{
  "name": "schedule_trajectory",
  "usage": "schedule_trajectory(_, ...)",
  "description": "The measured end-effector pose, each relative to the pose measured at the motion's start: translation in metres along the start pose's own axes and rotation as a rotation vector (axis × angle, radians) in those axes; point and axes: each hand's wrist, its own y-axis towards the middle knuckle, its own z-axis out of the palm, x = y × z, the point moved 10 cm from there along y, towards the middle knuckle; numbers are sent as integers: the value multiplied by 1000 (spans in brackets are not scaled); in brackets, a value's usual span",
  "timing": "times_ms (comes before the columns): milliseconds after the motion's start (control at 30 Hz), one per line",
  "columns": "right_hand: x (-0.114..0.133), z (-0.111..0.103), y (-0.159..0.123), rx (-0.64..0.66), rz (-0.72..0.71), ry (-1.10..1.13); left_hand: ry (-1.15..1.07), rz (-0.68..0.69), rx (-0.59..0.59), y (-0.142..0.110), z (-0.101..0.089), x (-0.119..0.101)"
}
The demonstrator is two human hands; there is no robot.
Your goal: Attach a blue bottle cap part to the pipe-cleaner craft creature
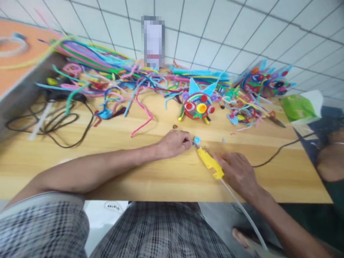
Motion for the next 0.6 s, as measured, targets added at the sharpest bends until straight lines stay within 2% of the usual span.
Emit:
schedule_trajectory(100,-30,-10,-17,-119,133,151,-89,27,-76,1,-3,4)
schedule_trajectory(167,-65,-9,-33,-105,301,232,-118,38,-115,0,-5,4)
schedule_trajectory(233,-115,-14,-58,-155,586,262,-137,50,-146,-2,-6,3)
schedule_trajectory(300,-168,-18,-93,-230,951,296,-142,70,-167,-3,-8,1)
schedule_trajectory(367,-205,-9,-122,-187,1212,365,-133,103,-177,-6,-8,-2)
schedule_trajectory(433,-227,0,-138,-206,1308,534,-124,154,-180,-9,-8,-6)
schedule_trajectory(467,-235,3,-144,-209,1328,549,-116,178,-186,-10,-8,-7)
schedule_trajectory(600,-262,7,-179,-260,1450,460,-153,160,-209,-9,-8,2)
